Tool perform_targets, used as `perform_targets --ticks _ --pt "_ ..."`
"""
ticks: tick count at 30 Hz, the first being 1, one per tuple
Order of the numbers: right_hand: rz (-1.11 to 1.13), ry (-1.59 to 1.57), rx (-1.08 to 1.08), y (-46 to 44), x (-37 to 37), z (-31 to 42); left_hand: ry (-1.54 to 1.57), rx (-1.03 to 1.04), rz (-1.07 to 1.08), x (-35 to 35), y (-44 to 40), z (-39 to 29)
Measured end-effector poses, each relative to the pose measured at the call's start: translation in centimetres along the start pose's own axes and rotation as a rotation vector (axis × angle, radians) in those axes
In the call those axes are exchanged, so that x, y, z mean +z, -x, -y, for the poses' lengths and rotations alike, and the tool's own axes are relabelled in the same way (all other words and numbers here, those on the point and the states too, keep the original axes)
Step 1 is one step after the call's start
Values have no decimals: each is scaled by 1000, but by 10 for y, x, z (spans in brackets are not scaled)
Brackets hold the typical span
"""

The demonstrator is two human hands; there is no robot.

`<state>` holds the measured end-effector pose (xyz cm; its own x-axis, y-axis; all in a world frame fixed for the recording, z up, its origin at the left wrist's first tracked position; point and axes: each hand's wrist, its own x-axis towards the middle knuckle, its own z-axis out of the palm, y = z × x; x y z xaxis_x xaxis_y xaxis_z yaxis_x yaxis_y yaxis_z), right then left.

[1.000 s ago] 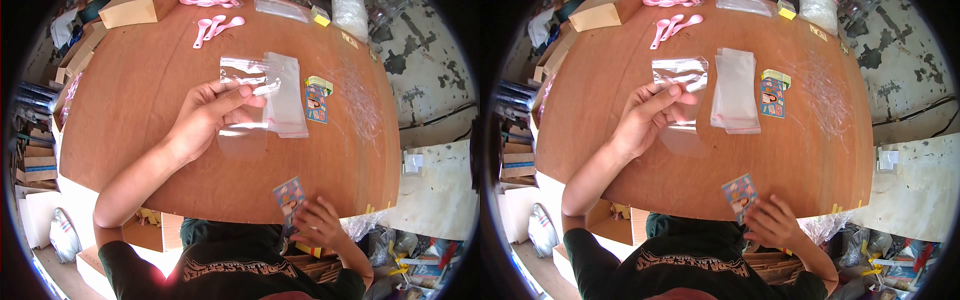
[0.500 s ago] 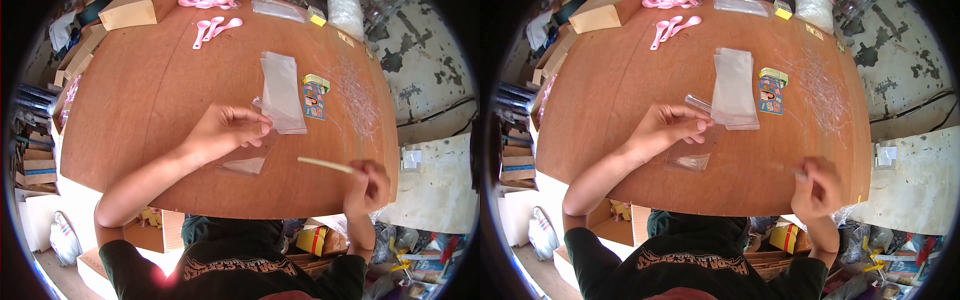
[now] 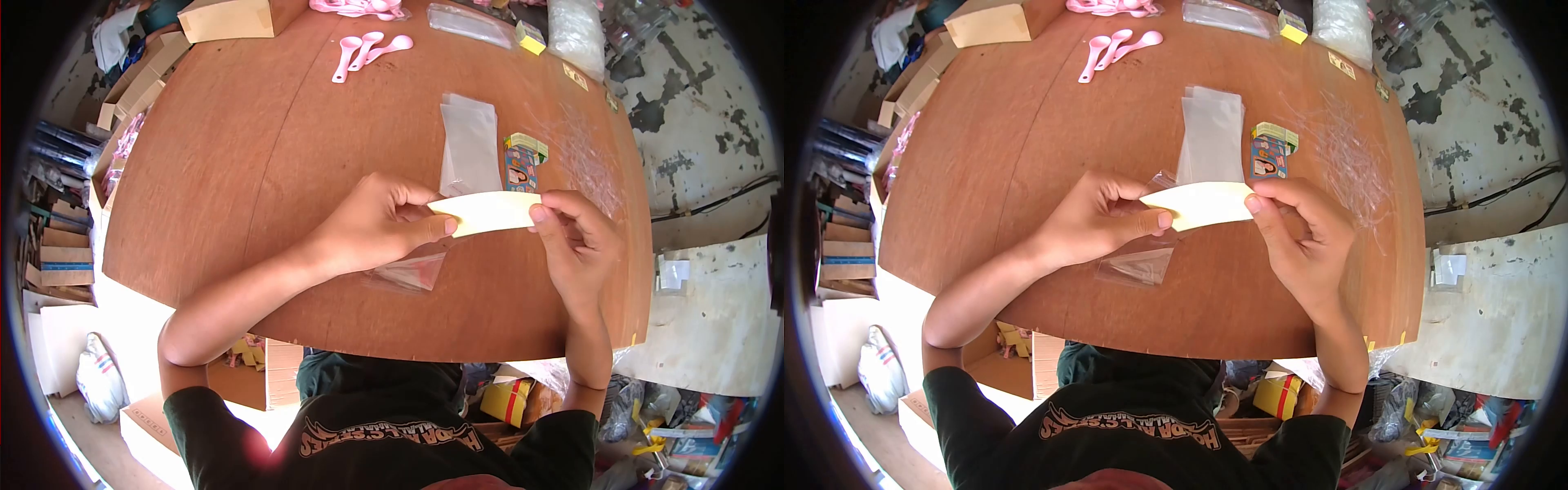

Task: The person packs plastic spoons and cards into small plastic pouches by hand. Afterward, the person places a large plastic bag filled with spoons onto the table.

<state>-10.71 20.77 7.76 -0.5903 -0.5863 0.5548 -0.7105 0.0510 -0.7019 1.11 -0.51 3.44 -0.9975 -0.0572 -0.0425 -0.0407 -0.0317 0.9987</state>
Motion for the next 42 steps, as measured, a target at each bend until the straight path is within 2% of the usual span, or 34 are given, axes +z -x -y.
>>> perform_targets --ticks 4,9,11,15,17,19,21,22,26,30,32,35,39,41,42 --pt "137 -67 164 5 2 -1 -123 -14 109 4 0 -9" --pt "80 -185 152 9 1 -6 -126 41 170 12 -3 -14" --pt "94 -203 168 11 -1 -7 -186 90 75 17 -5 -16" --pt "204 -326 134 10 3 -10 -252 50 77 24 -9 -34" --pt "251 -358 135 13 3 -11 -385 92 28 28 -9 -45" --pt "320 -500 292 13 2 -10 -379 123 22 30 -12 -49" --pt "334 -533 352 11 -3 -9 -377 154 11 31 -16 -49" --pt "345 -565 416 10 -4 -9 -384 226 9 31 -19 -44" --pt "347 -594 391 11 -5 -11 -429 370 -17 34 -26 -34" --pt "414 -599 432 13 -4 -14 -367 268 52 38 -28 -45" --pt "431 -592 422 16 -2 -16 -433 363 39 39 -33 -39" --pt "481 -577 439 21 4 -21 -418 365 54 44 -35 -36" --pt "503 -385 415 23 3 -29 -475 424 39 41 -27 -35" --pt "491 -308 430 16 2 -28 -533 386 131 26 -21 -29" --pt "537 -392 428 10 1 -24 -522 336 175 18 -17 -25"
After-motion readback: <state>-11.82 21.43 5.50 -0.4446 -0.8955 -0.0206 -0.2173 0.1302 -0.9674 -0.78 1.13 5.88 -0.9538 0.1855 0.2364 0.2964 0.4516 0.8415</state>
